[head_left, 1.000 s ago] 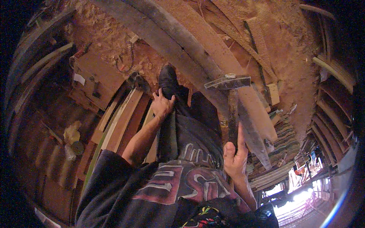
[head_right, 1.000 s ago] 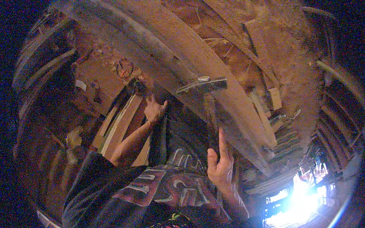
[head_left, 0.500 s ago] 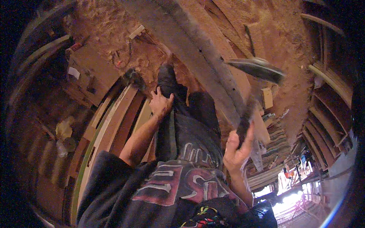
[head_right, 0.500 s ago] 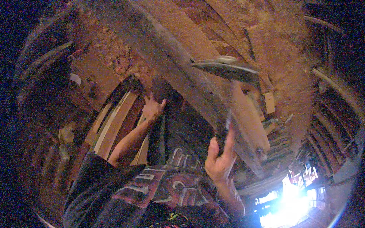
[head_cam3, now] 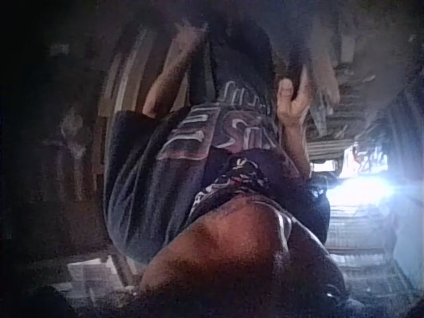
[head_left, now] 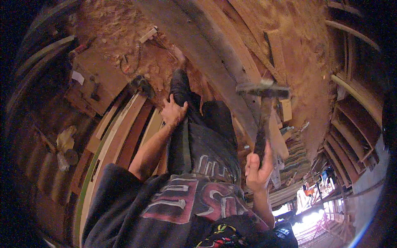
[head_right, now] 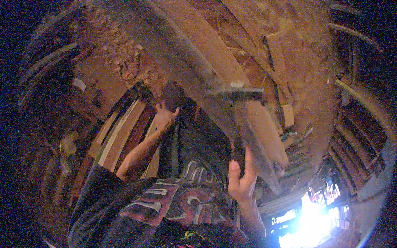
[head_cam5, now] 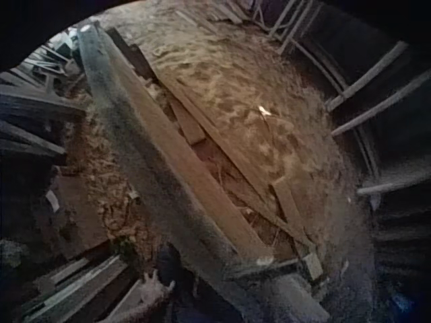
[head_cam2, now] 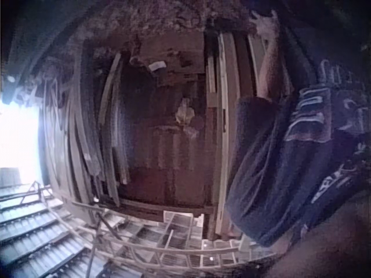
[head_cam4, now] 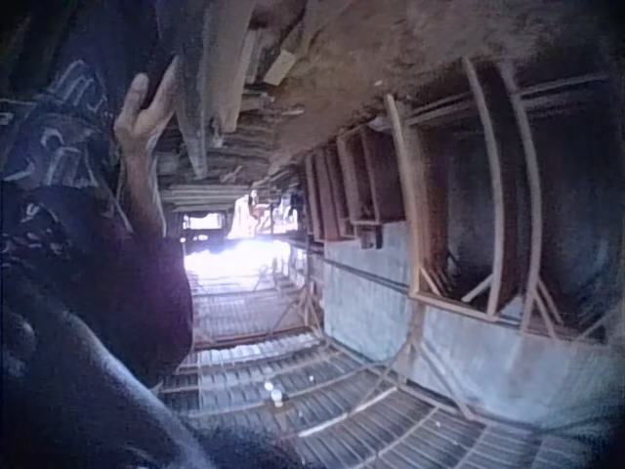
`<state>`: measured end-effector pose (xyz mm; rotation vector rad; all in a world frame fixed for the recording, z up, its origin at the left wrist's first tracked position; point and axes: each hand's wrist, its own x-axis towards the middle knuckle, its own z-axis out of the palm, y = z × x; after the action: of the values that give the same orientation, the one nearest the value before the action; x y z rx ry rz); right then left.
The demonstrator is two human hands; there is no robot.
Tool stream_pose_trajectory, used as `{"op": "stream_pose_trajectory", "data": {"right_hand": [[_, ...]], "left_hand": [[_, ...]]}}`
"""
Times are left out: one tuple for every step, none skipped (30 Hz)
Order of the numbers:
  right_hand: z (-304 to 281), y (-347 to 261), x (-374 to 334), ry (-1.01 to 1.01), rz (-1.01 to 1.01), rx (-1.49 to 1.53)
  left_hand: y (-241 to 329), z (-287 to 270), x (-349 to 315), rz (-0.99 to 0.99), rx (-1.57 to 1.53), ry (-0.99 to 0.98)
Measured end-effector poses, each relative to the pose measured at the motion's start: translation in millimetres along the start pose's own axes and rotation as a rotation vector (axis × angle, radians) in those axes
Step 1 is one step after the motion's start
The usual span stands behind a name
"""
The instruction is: The person hammers nails into a long wooden plank using a hammer. They repeatedly position the plank, insert nails, and strike them until the plank is secured.
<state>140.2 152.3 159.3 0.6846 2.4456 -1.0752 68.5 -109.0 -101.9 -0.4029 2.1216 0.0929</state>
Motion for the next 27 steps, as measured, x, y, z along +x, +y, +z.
{"op": "stream_pose_trajectory", "data": {"right_hand": [[-1, 7, -11, -0.037, 0.042, 0.029], [-3, 14, -20, -0.07, 0.069, 0.041], [-5, 16, -24, -0.088, 0.119, 0.067], [-5, 15, -31, -0.092, 0.177, 0.093], [-5, 9, -36, -0.096, 0.235, 0.119], [-7, -1, -39, -0.088, 0.338, 0.178], [-10, -6, -37, -0.082, 0.355, 0.163], [-12, -11, -35, -0.078, 0.372, 0.148], [-15, -12, -31, -0.074, 0.307, 0.065], [-18, -17, -24, -0.078, 0.271, 0.01], [-20, -21, -17, -0.083, 0.233, -0.047], [-27, -35, -3, -0.101, 0.224, -0.075], [-31, -49, 8, -0.104, 0.21, -0.092], [-34, -62, 19, -0.103, 0.197, -0.107], [-35, -75, 28, -0.09, 0.172, -0.111], [-36, -80, 36, -0.081, 0.152, -0.119], [-36, -82, 43, -0.078, 0.143, -0.144], [-37, -83, 53, -0.083, 0.121, -0.168], [-38, -85, 64, -0.088, 0.099, -0.191], [-36, -89, 78, -0.076, 0.055, -0.195], [-33, -95, 92, -0.061, 0.013, -0.202], [-32, -99, 100, -0.057, -0.043, -0.21], [-33, -99, 100, -0.069, -0.031, -0.201], [-33, -96, 100, -0.079, -0.018, -0.191], [-32, -89, 100, -0.086, -0.013, -0.175], [-32, -80, 92, -0.068, 0.003, -0.156], [-31, -64, 74, -0.049, 0.019, -0.136]], "left_hand": [[3, -3, -1, 0.003, 0.002, -0.008], [2, -1, -3, 0.002, -0.003, 0.011], [0, 3, -4, -0.001, -0.009, 0.029], [1, 2, -3, 0.01, -0.007, 0.046], [1, -1, -2, 0.016, -0.012, 0.031], [1, -4, -1, 0.021, -0.018, 0.016], [2, -7, -1, 0.024, -0.03, 0.001], [2, -11, -2, 0.025, -0.036, -0.003], [2, -15, -4, 0.026, -0.043, -0.007], [4, -18, -4, 0.032, -0.05, -0.011], [4, -19, -4, 0.037, -0.059, -0.001], [3, -19, -4, 0.042, -0.068, 0.008], [3, -18, -2, 0.052, -0.073, 0.014], [3, -19, 0, 0.055, -0.084, 0.012], [2, -20, 3, 0.058, -0.095, 0.01], [3, -15, 2, 0.06, -0.107, 0.002], [4, -11, 4, 0.059, -0.093, 0.004], [3, -9, 6, 0.046, -0.085, 0.012], [3, -7, 7, 0.033, -0.077, 0.021], [7, -21, 4, 0.047, -0.098, -0.006], [10, -24, 5, 0.06, -0.077, -0.016], [12, -25, 5, 0.059, -0.065, -0.019], [13, -26, 6, 0.058, -0.052, -0.022], [13, -27, 7, 0.075, -0.075, -0.036], [12, -26, 11, 0.091, -0.096, -0.04], [10, -27, 13, 0.106, -0.113, -0.053], [7, -27, 16, 0.103, -0.136, -0.055]]}}
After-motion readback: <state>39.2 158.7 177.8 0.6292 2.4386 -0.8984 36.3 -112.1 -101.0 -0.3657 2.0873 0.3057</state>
